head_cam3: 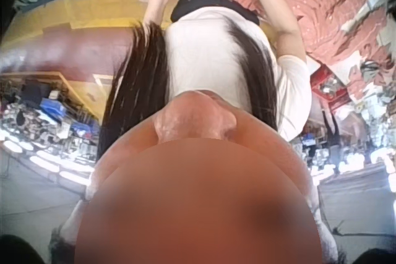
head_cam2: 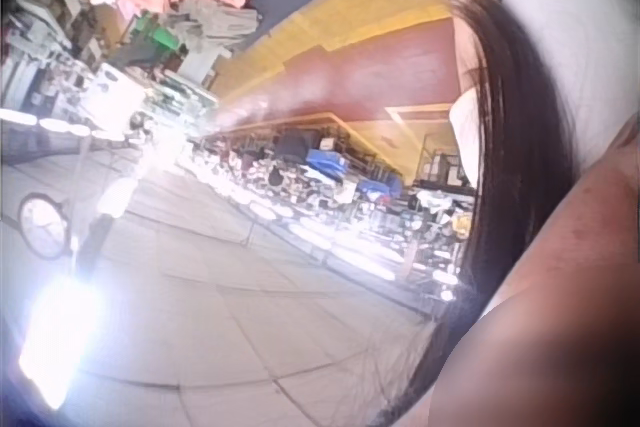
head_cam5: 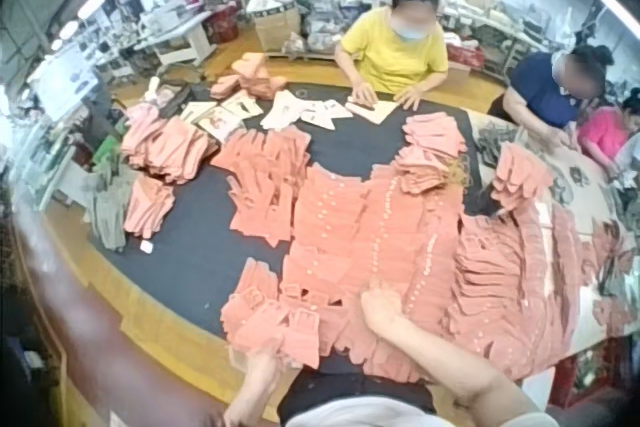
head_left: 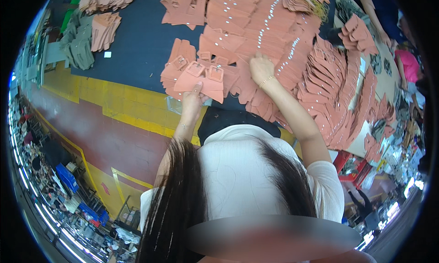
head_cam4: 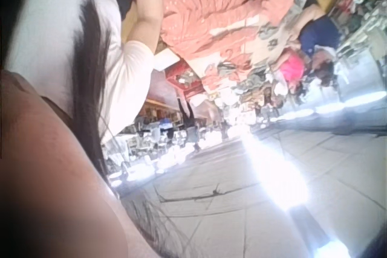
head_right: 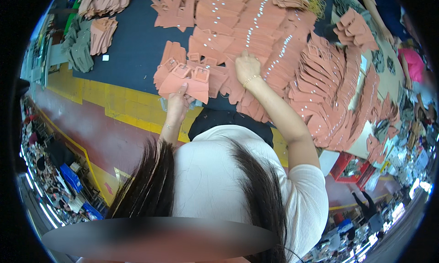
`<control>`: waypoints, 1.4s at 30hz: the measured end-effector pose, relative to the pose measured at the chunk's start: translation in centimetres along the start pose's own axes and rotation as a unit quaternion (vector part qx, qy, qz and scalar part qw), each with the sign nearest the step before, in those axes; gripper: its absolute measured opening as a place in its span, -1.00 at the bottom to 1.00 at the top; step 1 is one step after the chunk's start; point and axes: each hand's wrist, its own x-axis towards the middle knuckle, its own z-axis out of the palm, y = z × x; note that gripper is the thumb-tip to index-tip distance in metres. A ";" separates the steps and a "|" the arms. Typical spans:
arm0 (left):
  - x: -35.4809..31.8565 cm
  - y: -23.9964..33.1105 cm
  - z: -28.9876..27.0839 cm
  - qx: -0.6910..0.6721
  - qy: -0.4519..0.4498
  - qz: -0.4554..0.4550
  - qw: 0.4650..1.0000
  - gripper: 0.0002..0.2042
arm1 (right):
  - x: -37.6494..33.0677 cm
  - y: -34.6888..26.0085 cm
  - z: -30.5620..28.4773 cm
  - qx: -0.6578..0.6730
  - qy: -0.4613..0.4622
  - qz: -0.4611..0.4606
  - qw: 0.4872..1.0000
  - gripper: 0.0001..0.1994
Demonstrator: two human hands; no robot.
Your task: The person repeatedly picks up pink fabric pieces from a large pile on a table, briefly separates or aligns them, and places them back into the pile. The hands work continuously over the same area, handling the pieces one at a time or in small groups.
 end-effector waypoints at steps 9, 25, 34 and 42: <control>1.8 1.3 -0.1 -0.061 -0.012 0.045 0.997 -0.73 | -3.4 1.2 -13.8 0.347 -0.048 -0.013 0.937 -0.77; 2.7 3.0 3.5 0.020 -0.117 0.201 0.973 -0.75 | -2.9 -9.4 -7.9 0.943 -0.111 0.146 0.277 -0.82; 5.3 8.7 4.1 0.059 0.087 0.035 0.994 -0.76 | -0.4 -12.1 -5.6 0.923 -0.156 0.126 0.329 -0.87; 24.9 26.2 -3.3 0.040 0.046 0.310 0.949 -0.73 | -2.0 -9.1 -1.9 0.861 -0.208 0.219 0.409 -0.87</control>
